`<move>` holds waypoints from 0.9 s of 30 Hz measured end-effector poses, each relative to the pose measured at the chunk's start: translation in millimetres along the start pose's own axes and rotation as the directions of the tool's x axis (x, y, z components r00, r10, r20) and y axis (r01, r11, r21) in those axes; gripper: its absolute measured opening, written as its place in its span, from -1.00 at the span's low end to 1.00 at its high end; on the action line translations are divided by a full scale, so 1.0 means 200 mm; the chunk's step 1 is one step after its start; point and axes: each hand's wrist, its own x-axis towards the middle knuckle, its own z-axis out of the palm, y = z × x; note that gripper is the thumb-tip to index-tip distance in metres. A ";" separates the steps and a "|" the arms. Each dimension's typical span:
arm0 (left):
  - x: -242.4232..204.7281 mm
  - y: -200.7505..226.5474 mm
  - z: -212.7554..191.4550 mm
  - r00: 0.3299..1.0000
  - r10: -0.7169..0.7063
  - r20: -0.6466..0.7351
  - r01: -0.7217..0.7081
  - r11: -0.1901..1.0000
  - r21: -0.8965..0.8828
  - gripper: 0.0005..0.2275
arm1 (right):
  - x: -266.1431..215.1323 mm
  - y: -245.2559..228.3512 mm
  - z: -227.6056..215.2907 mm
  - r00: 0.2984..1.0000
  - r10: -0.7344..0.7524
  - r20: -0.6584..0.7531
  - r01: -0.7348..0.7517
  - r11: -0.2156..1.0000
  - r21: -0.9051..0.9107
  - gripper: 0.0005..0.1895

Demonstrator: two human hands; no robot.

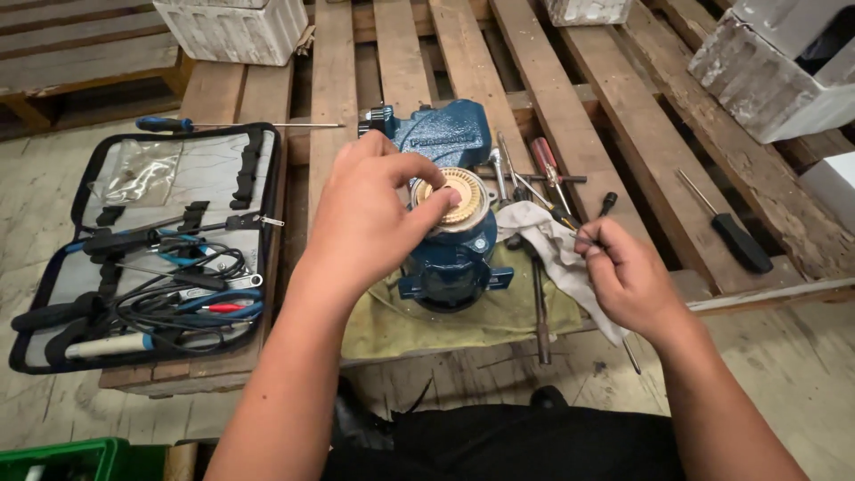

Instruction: The person cleans a brass gear with a white cloth, then places it into the opening of a blue motor housing. They use a socket wrench to tighten a bolt on the gear, securing it to the motor. Finally, they rotate the motor to inspect the assembly.

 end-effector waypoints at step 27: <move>0.14 0.05 0.06 0.952 -0.003 0.306 -0.065 0.976 0.210 -0.84 | 0.02 0.10 -0.12 0.989 0.048 -0.142 -0.042 0.998 0.043 -0.76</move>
